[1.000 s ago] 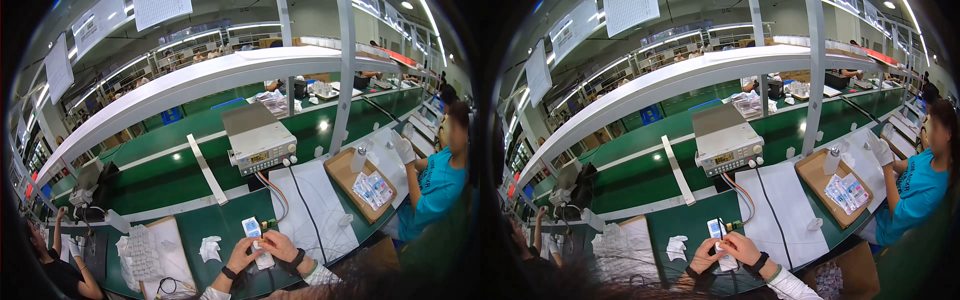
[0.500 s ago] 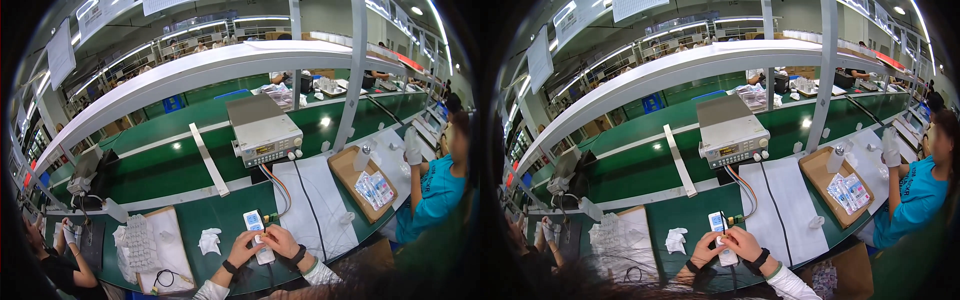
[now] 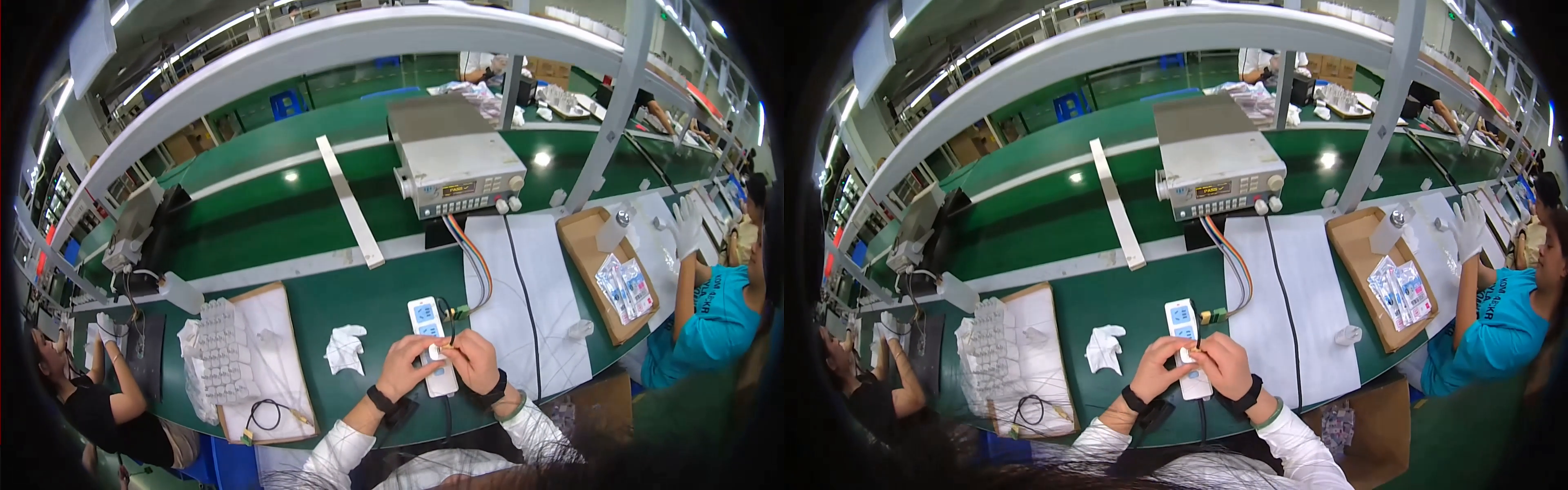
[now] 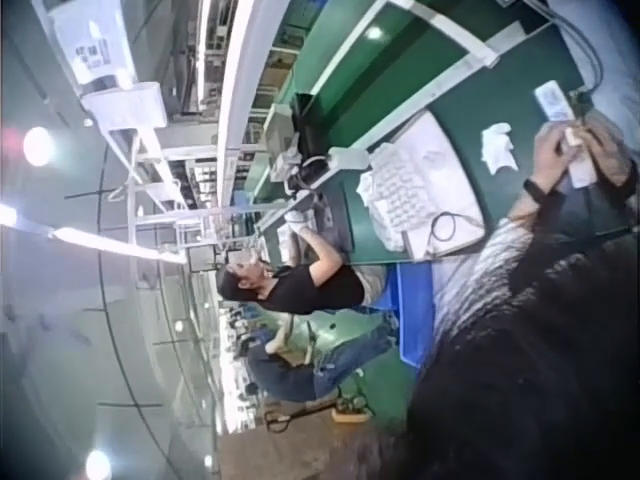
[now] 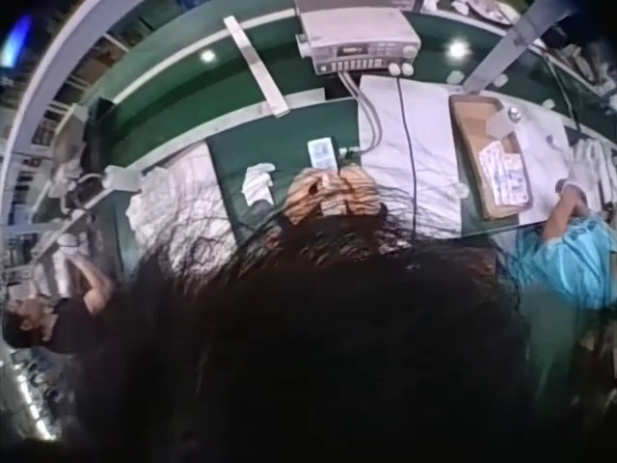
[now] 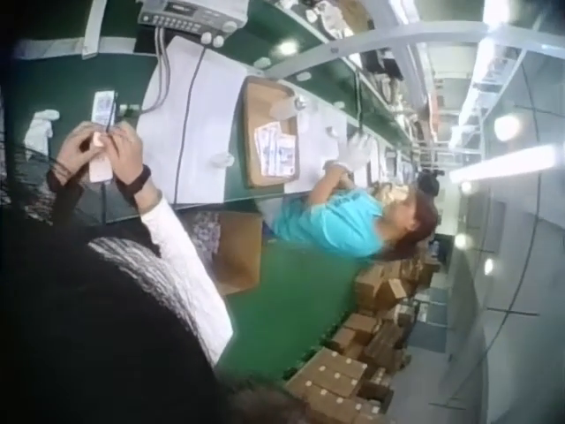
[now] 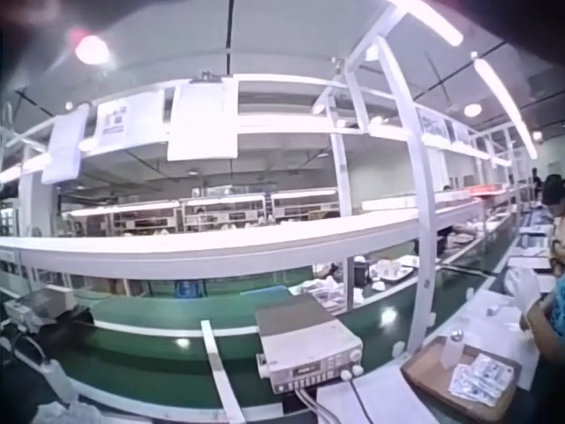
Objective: The person tests power adapters by plugging each one into a power strip, touching a probe to the ports, and pressing a button on a testing machine. After each test, the person removes the adapter and places it on the workbench before repeating the process.
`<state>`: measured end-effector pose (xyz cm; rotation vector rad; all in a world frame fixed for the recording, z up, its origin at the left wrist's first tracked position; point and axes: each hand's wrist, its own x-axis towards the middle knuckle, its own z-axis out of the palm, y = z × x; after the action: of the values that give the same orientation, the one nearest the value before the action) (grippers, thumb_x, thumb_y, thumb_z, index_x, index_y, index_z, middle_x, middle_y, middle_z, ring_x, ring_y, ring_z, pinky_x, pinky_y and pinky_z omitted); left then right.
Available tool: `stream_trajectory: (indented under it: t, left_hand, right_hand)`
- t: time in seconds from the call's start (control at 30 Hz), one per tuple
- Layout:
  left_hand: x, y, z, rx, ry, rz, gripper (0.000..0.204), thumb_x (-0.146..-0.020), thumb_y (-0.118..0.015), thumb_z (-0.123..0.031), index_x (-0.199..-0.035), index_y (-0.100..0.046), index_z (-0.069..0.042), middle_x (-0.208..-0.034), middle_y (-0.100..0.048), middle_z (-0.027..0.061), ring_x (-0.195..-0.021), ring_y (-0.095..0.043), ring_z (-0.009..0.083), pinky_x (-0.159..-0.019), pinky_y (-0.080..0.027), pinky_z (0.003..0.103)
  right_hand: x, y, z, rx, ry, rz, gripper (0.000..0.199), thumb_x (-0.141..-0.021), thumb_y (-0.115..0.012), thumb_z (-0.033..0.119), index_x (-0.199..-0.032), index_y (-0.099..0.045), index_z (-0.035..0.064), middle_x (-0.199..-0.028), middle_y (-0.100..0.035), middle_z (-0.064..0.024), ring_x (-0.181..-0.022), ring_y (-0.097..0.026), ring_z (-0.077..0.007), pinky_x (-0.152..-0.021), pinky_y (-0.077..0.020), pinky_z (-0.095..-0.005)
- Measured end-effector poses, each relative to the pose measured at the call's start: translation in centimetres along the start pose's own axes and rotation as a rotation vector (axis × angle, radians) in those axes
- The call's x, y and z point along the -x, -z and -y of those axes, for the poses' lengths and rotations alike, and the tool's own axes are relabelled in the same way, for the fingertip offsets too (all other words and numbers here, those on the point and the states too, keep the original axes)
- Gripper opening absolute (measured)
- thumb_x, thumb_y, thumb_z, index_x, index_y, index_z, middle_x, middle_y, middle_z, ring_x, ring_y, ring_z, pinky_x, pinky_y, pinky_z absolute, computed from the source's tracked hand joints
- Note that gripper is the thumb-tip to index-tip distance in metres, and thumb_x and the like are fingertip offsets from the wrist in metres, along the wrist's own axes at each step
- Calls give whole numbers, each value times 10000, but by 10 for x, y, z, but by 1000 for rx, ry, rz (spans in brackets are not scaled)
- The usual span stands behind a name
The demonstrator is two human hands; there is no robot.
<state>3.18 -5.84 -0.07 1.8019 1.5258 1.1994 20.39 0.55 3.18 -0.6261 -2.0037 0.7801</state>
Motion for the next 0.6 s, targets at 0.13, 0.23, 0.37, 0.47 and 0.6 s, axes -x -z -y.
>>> stream_trajectory:
  t: [0.13,0.23,0.37,0.47,0.6]
  left_hand:
    - [-1,0,5,-12,-6,4,431,-731,-783,-157,-1134,-652,-81,-1094,-639,96,-998,-610,275,-863,-487,365]
    - [4,-3,6,-3,2,2,434,-729,-784,-159,-1134,-651,-79,-1096,-639,94,-1002,-607,276,-866,-484,369]
    - [4,-6,8,10,29,-39,424,-741,-776,-193,-1136,-653,-99,-1100,-642,79,-1018,-603,266,-888,-464,371]
    - [7,-9,9,34,72,-45,409,-764,-759,-266,-1142,-660,-144,-1099,-652,46,-1043,-596,248,-926,-426,373]
    - [5,-6,10,75,38,-48,414,-766,-759,-262,-1143,-657,-125,-1099,-653,56,-1042,-600,254,-911,-446,379]
  right_hand:
    - [-10,15,21,-164,-58,-258,60,-827,-652,33,-865,-622,-2,-738,-558,-104,-633,-557,-235,-562,-435,-313]
    - [-27,12,22,-168,-57,-148,63,-828,-654,36,-872,-625,1,-735,-558,-102,-631,-557,-225,-555,-430,-306]
    - [-18,2,18,-88,-117,-20,74,-829,-664,53,-872,-626,7,-735,-560,-93,-633,-560,-213,-553,-432,-298]
    - [-10,-1,16,-24,-150,39,88,-827,-676,68,-870,-623,12,-736,-560,-87,-633,-561,-211,-552,-436,-299]
    - [-8,-3,16,54,-118,53,114,-819,-692,88,-870,-616,18,-738,-559,-81,-631,-559,-217,-549,-440,-311]
